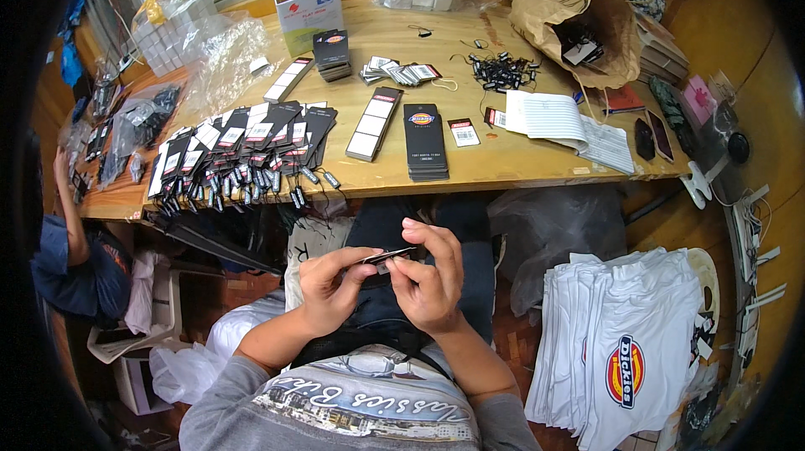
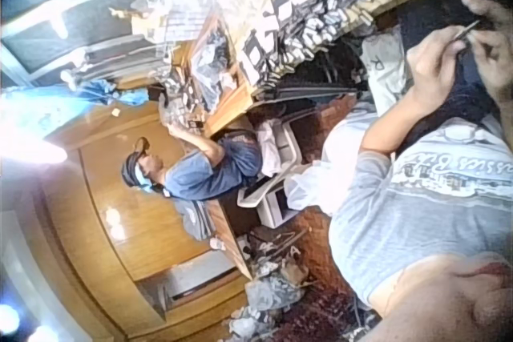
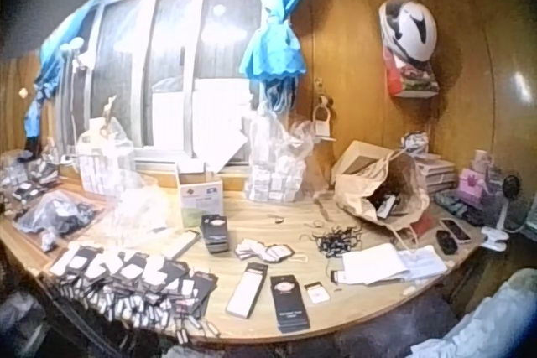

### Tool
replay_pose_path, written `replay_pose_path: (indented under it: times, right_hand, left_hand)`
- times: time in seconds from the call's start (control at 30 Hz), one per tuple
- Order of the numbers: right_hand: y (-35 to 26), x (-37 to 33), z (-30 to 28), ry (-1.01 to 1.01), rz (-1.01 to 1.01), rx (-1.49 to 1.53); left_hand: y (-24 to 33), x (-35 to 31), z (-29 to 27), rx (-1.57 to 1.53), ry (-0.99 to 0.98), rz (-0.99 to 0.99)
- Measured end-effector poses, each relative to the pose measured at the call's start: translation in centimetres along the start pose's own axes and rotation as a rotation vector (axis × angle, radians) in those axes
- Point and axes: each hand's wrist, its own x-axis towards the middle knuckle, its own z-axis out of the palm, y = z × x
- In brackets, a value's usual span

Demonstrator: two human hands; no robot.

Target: The person sits on the floor and repeatedly picks up small black tags and plastic fasteners from a table. They thread the fasteners through the tags and place the completed items into a pile.

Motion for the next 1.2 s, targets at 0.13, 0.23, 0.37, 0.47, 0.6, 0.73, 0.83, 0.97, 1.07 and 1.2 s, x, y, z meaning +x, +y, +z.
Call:
replay_pose_path:
  times: [0.13,0.23,0.37,0.47,0.6,0.73,0.83,0.97,1.07,1.2]
  right_hand:
    - [0.4,0.1,-0.2,-0.040,0.052,0.073]
    - [0.2,-0.4,-0.9,-0.055,0.052,0.079]
    - [-0.1,-0.3,-0.8,-0.049,-0.174,0.034]
    - [-0.3,0.0,-1.1,-0.030,-0.291,-0.118]
    - [-0.4,-0.4,-1.3,0.035,-0.347,-0.280]
    - [-0.3,-0.7,-1.6,0.018,-0.367,-0.326]
    - [-0.3,-0.7,-1.7,-0.014,-0.359,-0.321]
    - [-0.4,-0.3,-1.5,-0.040,-0.291,-0.246]
    - [-0.4,0.0,-1.2,-0.065,-0.263,-0.234]
    - [-0.3,0.0,-1.0,-0.083,-0.239,-0.097]
  left_hand:
    - [0.4,0.5,-1.3,-0.052,-0.174,-0.190]
    - [0.0,1.2,-1.2,-0.126,-0.071,-0.087]
    - [-0.4,0.8,-1.1,-0.304,0.005,-0.253]
    - [-0.3,0.7,-1.0,-0.440,-0.030,-0.243]
    - [0.2,0.8,-1.2,-0.440,-0.090,-0.235]
    - [0.5,0.9,-1.3,-0.447,-0.142,-0.215]
    - [0.1,1.2,-1.3,-0.393,-0.198,-0.095]
    - [-0.4,1.5,-1.7,-0.479,-0.273,-0.150]
    - [-0.8,1.6,-1.7,-0.691,-0.285,-0.351]
    - [-1.3,1.7,-1.3,-0.891,-0.288,-0.474]
